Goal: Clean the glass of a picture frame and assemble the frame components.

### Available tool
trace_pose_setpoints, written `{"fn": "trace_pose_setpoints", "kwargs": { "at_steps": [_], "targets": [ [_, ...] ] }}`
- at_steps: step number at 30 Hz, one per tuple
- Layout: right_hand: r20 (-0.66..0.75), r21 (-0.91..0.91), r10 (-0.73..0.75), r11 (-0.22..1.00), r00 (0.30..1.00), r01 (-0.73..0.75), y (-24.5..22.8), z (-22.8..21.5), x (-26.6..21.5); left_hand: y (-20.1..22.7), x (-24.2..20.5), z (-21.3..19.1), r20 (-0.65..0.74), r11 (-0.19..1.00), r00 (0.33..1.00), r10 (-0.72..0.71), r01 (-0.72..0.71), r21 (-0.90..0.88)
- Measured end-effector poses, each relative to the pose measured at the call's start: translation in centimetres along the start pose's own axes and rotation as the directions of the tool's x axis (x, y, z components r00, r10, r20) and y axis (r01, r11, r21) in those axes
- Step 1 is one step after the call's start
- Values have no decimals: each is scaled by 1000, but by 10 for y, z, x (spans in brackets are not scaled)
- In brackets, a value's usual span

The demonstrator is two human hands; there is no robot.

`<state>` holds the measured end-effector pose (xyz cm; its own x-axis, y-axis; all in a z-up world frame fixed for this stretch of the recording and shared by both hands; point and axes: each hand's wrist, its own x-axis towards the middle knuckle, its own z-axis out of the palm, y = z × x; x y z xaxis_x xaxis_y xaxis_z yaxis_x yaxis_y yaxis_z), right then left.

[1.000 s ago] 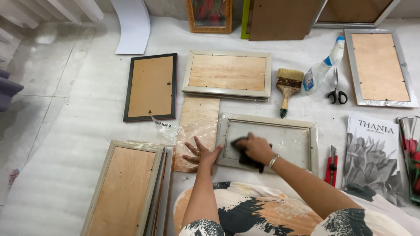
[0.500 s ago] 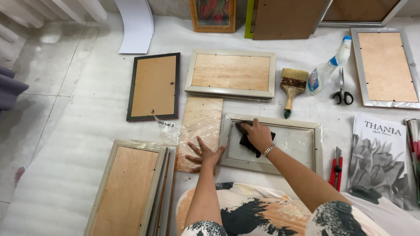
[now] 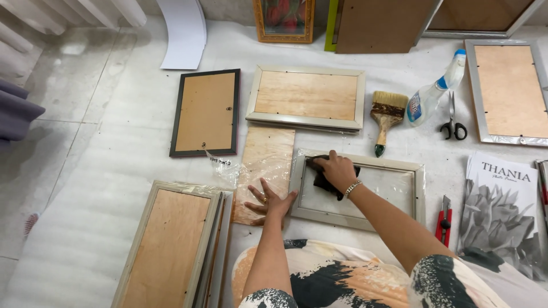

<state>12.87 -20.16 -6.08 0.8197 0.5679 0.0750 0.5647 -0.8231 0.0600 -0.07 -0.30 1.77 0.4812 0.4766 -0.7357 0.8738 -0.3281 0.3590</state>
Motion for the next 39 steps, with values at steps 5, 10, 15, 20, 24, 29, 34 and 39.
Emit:
{"fn": "trace_pose_setpoints", "kwargs": {
  "at_steps": [5,10,15,20,24,29,34,39],
  "targets": [
    [17,24,-51,998,999,51,-33,-16,-27,-1,0,-1,0,1000,1000,13,-13,0],
    [123,147,-277,955,953,259,-51,-44,-71,-2,1,1,-1,1000,1000,5,-5,3],
    [59,105,-459,886,887,452,-37,-32,-56,-2,4,3,-14,1000,1000,-1,1,15],
    [-46,-2,-223,975,974,223,-11,-7,-12,1,-6,-4,5,1000,1000,3,-3,-14],
    [-77,-36,7,999,997,-10,-11,22,13,4,-10,-6,4,1000,1000,4,-4,0],
    [-101,-70,113,990,988,-121,-35,26,9,2,-7,-3,5,1000,1000,6,-6,-12],
    [-37,-125,36,991,999,-41,-46,6,-6,-1,-9,-5,8,999,1000,28,-28,-40],
    [0,-114,-40,993,999,40,-68,2,-43,-1,-11,-6,-12,998,999,42,-42,-35]
  ]
}}
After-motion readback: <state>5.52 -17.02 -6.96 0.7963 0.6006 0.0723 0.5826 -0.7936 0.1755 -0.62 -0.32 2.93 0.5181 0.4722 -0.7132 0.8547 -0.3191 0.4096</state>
